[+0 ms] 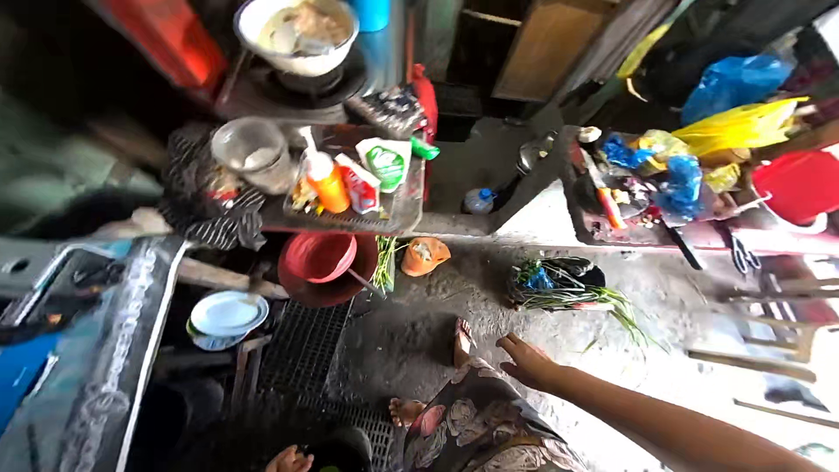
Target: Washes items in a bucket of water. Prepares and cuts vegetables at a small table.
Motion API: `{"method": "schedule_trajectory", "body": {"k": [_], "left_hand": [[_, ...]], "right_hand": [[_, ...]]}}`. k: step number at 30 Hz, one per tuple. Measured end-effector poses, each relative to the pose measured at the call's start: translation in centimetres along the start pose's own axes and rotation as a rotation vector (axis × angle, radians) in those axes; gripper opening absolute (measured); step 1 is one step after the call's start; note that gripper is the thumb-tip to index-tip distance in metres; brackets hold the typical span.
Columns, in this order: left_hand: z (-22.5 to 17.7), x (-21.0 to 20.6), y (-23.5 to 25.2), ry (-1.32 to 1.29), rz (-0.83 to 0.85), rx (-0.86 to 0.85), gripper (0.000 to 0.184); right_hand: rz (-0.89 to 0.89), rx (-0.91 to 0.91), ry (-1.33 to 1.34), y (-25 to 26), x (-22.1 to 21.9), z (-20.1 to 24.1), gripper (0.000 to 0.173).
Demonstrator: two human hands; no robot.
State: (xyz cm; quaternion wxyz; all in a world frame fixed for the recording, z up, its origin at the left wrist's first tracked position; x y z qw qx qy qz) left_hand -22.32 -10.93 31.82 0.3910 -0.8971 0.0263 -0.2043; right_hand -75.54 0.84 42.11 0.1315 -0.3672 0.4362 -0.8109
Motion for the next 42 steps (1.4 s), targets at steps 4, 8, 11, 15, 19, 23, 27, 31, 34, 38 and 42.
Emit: {"method": "schedule_trajectory", "body": {"k": [4, 8, 11, 15, 19, 23, 27, 31, 34, 38, 42], "left_hand": [[-7.5, -7.7, 0.3, 0.118, 0.009, -0.083, 0.04], [-14.1, -16.2, 0.2, 0.235, 0.005, -0.143, 0.035], [-18.7, -23.6, 0.6, 0.264, 0.088, -0.219, 0.035], [-25.7, -34.2, -0.2, 0.299, 0.245, -0.282, 0.045], [-34.1, -44.1, -3.4, 0.507, 0.41, -0.47, 0.032], [-42.8, -53.0, -7.5, 0.671, 0.472, -0.775, 0.03], [-49.1, -61.1, -13.1, 0.647, 0.6, -0.933, 0.028], [-52.4, -68.8, -17.4, 0.695, 0.75, -0.994, 0.032], [-53.1, -74.0, -19.6, 0.778, 0.86, -1.011, 0.031], [-52.8, -79.2, -21.0, 0.942, 0.96, -1.02, 0.025], [-53.9, -81.3, -22.5, 1.072, 0.972, -1.128, 0.031]], "right_hand": [[-0.147, -0.009, 0.108, -1.5, 5.3, -5.3, 0.044], [-0.528, -0.01, 0.134, -4.7, 17.2, -10.0, 0.043], [-0.885, -0.1, 0.204, -6.7, 26.9, -14.9, 0.045], [-0.954, -0.305, 0.297, -5.7, 33.2, -19.9, 0.061], [-0.873, -0.361, 0.33, -3.1, 34.3, -21.3, 0.061], [-0.826, -0.387, 0.436, -1.4, 34.2, -22.4, 0.051], [-0.828, -0.33, 0.83, -2.0, 33.5, -23.4, 0.045], [-0.954, -0.176, 1.271, -3.3, 31.2, -24.9, 0.036], [-1.07, -0.079, 1.552, -4.7, 29.2, -24.9, 0.028], [-1.131, 0.006, 1.749, -5.9, 26.8, -24.6, 0.019], [-1.279, -0.178, 1.734, -7.4, 24.3, -25.9, 0.022]]}}
Point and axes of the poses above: each hand's wrist, its own y-axis towards the middle knuckle, its own x-axis out of the back of the hand, z = x × y, the point moved 10 cm from there along y, towards the middle knuckle, and after that the axes turned 3 degrees about y, right-handed, at the moved point
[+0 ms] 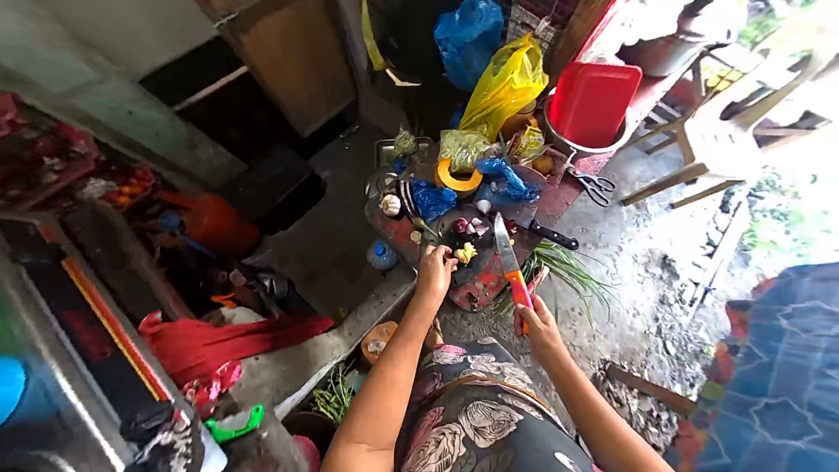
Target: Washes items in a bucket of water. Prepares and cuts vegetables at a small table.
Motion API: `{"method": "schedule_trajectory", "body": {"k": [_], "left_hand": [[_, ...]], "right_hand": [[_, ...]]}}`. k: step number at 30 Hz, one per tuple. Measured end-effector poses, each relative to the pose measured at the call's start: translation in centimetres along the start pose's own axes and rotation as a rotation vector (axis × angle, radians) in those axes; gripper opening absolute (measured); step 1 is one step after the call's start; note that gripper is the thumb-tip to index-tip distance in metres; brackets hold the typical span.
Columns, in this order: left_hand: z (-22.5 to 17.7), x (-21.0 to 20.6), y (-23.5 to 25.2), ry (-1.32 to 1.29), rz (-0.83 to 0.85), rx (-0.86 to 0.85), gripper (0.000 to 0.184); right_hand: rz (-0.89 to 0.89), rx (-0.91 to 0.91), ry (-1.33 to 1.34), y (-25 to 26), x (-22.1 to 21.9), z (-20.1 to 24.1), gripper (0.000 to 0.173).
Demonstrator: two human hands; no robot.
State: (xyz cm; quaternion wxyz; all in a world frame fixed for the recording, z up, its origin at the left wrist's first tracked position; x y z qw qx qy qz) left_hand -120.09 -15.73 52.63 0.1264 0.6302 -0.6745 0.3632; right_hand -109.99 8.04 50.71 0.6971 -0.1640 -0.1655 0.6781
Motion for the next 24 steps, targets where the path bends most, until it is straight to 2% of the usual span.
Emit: {"method": "schedule_trajectory", "body": {"k": [4, 7, 10, 12, 14, 16, 17, 20, 24], "left_hand": [[-2.5, 1.3, 2.4, 0.13, -0.006, -0.072, 0.031], [-6.7, 1.7, 4.9, 0.171, -0.082, -0.25, 0.022], [-11.8, 0.9, 7.3, 0.216, -0.14, -0.458, 0.022], [-14.5, -0.6, 9.3, 0.268, -0.163, -0.557, 0.028], [-16.5, -2.5, 11.6, 0.389, -0.191, -0.601, 0.039], [-17.6, -4.4, 13.5, 0.569, -0.144, -0.592, 0.05], [-17.7, -5.2, 14.2, 0.639, -0.101, -0.576, 0.05], [-17.3, -5.5, 14.7, 0.655, -0.093, -0.594, 0.023], [-16.7, -4.9, 12.1, 0.638, -0.182, -0.755, 0.01]], "right_hand": [[-0.2, 0.042, -0.599, 0.6, 3.4, 1.2, 0.037], [-0.251, 0.008, -0.845, 2.5, 3.8, 2.3, 0.043], [-0.226, -0.006, -0.908, 5.4, 3.1, 2.9, 0.051], [-0.163, -0.006, -0.922, 7.3, 2.0, 2.7, 0.055], [-0.092, 0.024, -0.903, 9.1, 0.9, 2.8, 0.056], [-0.011, 0.078, -0.895, 10.1, 0.2, 3.2, 0.057], [0.031, 0.12, -0.895, 10.4, 0.0, 3.7, 0.056], [0.09, 0.241, -0.856, 11.3, 0.9, 6.4, 0.049], [0.016, 0.318, -0.77, 15.6, 4.0, 12.0, 0.038]]}}
Point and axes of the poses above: each hand's wrist, its own y-axis towards the middle knuckle, its own x-axis out of the back of the hand, z = x × y, the point moved 10 cm from there along y, towards the middle knuckle, and after that the axes turned 3 degrees about y, right-handed, at the moved point
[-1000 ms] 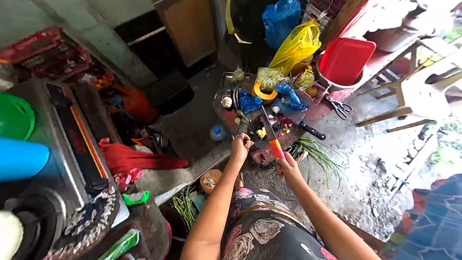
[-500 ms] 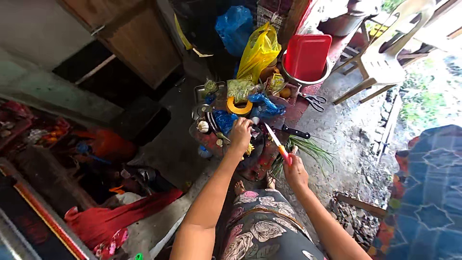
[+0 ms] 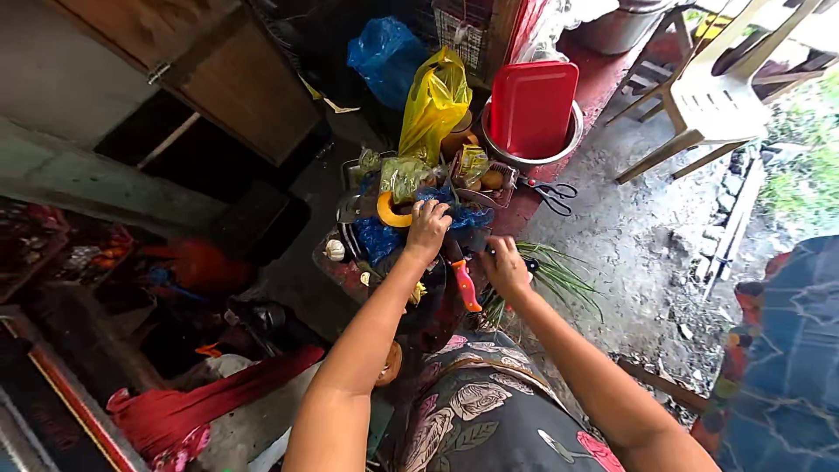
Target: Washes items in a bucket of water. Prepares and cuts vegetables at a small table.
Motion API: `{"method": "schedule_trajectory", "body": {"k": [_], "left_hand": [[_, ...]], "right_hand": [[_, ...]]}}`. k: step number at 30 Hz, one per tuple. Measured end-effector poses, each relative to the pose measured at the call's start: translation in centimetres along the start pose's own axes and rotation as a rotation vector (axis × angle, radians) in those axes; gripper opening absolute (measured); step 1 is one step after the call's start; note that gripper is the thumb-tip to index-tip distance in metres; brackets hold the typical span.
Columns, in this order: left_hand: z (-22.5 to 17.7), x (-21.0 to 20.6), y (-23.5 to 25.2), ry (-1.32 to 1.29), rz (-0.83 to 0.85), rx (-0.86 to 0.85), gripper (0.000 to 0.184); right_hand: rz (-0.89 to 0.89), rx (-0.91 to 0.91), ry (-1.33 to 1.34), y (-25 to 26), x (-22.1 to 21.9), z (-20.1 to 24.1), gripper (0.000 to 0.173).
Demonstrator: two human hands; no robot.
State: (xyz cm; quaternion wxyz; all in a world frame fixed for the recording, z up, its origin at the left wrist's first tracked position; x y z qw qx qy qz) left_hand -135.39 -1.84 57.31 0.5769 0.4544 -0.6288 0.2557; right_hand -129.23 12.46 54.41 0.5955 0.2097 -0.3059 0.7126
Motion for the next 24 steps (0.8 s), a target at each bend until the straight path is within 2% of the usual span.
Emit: {"method": "schedule_trajectory", "body": {"k": [3, 6, 9, 10, 13, 17, 22, 24], "left_hand": [[-0.1, -0.2, -0.7, -0.016, 0.027, 0.018, 0.01], [-0.2, -1.0, -1.0, -0.017, 0.078, 0.038, 0.005], [-0.3, -1.7, -1.1, -0.077, 0.147, 0.085, 0.017], [0.0, -1.8, -0.9, -0.104, 0.133, 0.111, 0.018], [1.4, -1.9, -0.2, -0.16, 0.118, 0.268, 0.017], [2.0, -2.3, 1.0, -0.138, 0.177, 0.432, 0.023], [2.4, -4.5, 2.1, -0.007, 0.422, 0.609, 0.031], [2.5, -5.2, 2.2, 0.013, 0.469, 0.652, 0.037]], "right_hand": [[-0.078, 0.054, -0.027, 5.3, 1.8, 0.3, 0.038], [-0.033, 0.058, -0.089, 8.3, 1.1, 0.5, 0.045], [0.023, 0.149, -0.132, 7.5, 0.1, 1.2, 0.021], [0.051, 0.147, -0.143, 7.1, -0.2, 1.0, 0.019], [0.092, 0.006, -0.159, 6.5, -0.4, -0.9, 0.022], [-0.001, -0.14, -0.166, 6.5, 1.5, -2.6, 0.026], [-0.017, -0.234, -0.178, 6.4, 2.3, -4.3, 0.027], [-0.024, -0.237, -0.174, 6.1, 2.5, -4.6, 0.028]]}}
Point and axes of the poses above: each hand's wrist, its own y-axis towards the middle knuckle, its own x-axis out of the back of the hand, z = x × y, the point moved 10 cm from there along y, towards the middle knuckle, and after that the axes turned 3 degrees about y, right-handed, at the moved point
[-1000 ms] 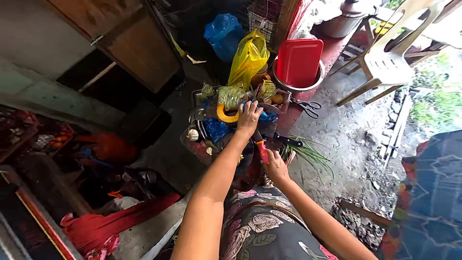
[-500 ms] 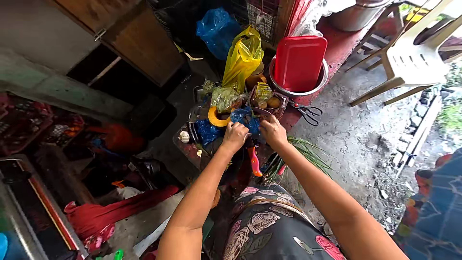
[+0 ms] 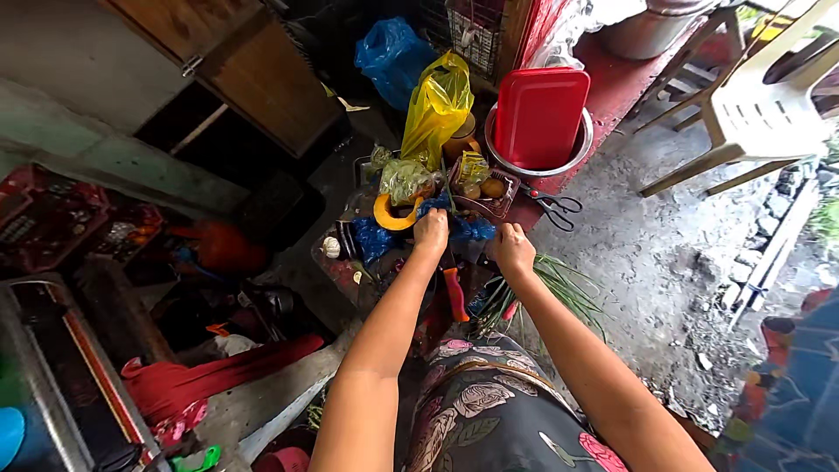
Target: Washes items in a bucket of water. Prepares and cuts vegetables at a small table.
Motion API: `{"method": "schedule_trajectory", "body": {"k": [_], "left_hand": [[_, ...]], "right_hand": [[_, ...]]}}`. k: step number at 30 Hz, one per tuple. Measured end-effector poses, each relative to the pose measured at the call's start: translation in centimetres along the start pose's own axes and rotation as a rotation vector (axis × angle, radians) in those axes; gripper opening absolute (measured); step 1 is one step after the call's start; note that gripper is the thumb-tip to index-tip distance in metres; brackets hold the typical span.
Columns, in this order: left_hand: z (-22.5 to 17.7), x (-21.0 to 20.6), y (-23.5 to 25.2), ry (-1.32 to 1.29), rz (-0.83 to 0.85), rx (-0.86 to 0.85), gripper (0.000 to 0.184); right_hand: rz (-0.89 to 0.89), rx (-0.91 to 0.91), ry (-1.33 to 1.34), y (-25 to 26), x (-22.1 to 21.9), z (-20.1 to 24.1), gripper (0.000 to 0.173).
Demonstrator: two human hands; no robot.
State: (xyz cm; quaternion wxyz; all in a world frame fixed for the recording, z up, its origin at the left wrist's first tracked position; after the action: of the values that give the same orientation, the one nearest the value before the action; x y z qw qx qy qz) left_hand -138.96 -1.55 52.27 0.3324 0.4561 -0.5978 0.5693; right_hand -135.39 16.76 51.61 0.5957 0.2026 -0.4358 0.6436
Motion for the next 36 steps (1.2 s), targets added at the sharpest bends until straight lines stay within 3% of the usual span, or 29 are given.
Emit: {"method": "schedule_trajectory", "body": {"k": [3, 6, 10, 16, 25, 33, 36], "left_hand": [[0.2, -0.4, 0.5, -0.026, -0.01, 0.009, 0.038], [1.0, -0.3, 0.6, -0.231, -0.037, -0.031, 0.041], [2.1, 1.1, 1.1, -0.446, -0.027, -0.075, 0.035], [1.5, 0.8, 1.4, -0.392, -0.013, -0.003, 0.029], [-1.1, -0.2, 0.8, -0.023, -0.023, 0.058, 0.033], [-1.1, 0.0, 1.2, -0.167, 0.013, 0.127, 0.038], [-0.4, 0.3, 1.0, -0.353, 0.091, 0.1, 0.037]], "right_hand": [[-0.025, 0.028, 0.046, -1.2, 0.3, 0.2, 0.032], [0.021, 0.119, 0.095, -4.1, -0.2, 1.4, 0.044], [0.207, 0.263, 0.051, -8.2, -3.8, 3.1, 0.042], [0.493, 0.194, -0.123, -10.2, -9.3, 3.8, 0.07], [0.509, 0.024, 0.088, -9.6, -8.4, 1.5, 0.061], [0.571, -0.025, 0.32, -10.2, -7.5, -0.5, 0.046], [0.622, -0.15, 0.546, -11.1, -7.1, -1.8, 0.04]]}}
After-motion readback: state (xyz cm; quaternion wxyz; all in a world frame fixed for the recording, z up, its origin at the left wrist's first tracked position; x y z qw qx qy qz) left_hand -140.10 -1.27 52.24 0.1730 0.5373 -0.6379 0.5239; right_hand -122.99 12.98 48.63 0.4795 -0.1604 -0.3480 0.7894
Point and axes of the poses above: each hand's wrist, its own y-axis towards the middle knuckle, its own x-axis out of the back of the hand, z = x × y, the point moved 10 cm from there along y, towards the middle knuckle, and after that the axes turned 3 degrees about y, right-handed, at the moved point
